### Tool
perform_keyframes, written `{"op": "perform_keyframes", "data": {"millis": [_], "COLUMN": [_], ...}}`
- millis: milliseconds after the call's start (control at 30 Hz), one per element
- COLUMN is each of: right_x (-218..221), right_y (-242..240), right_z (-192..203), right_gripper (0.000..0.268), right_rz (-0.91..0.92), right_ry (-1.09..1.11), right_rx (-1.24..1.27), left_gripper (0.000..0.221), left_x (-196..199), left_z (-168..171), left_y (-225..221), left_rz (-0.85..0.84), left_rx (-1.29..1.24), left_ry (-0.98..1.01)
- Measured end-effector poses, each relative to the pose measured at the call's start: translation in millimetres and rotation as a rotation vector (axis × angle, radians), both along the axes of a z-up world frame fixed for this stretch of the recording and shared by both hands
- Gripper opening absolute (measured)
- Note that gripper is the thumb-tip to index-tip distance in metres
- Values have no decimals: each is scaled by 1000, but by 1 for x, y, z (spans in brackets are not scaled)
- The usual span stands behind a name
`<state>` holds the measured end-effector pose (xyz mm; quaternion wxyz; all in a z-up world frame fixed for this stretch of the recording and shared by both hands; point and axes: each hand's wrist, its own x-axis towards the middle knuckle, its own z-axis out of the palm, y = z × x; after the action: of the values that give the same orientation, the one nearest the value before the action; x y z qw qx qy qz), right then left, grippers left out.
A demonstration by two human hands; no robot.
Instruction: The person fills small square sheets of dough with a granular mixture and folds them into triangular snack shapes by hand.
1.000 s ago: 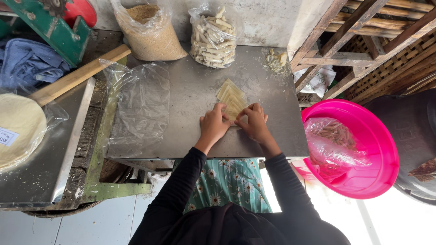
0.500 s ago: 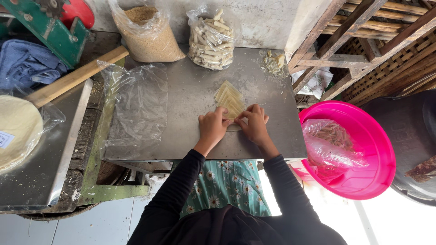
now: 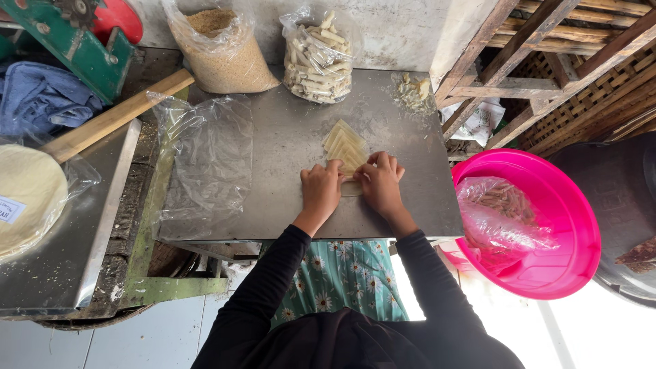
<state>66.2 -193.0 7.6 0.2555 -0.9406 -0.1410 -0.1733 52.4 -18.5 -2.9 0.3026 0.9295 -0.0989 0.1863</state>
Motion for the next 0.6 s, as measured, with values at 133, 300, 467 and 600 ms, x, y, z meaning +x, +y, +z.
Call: {"op": "perform_keyframes", "data": {"millis": [133,300,467,600], "right_x": [11,6,2,12], "right_y": [4,-6,-6,-7], "right_z": [4,7,2,8], "right_gripper": [16,15,9,11], "right_rz": [-33,103,114,78], "right_ry": [122,-14,-153,42], "right_rx": [183,67,-90,-1], "left_gripper": [36,30,26,25], "left_x": [4,2,2,3], "left_z": [5,6,3,7], "left_y": [-3,1,4,5], "left_rz": [64,-36,-45,-20], "left_rx": [-198,-34,85,-7], "left_ry": [54,-81,-117,56]}}
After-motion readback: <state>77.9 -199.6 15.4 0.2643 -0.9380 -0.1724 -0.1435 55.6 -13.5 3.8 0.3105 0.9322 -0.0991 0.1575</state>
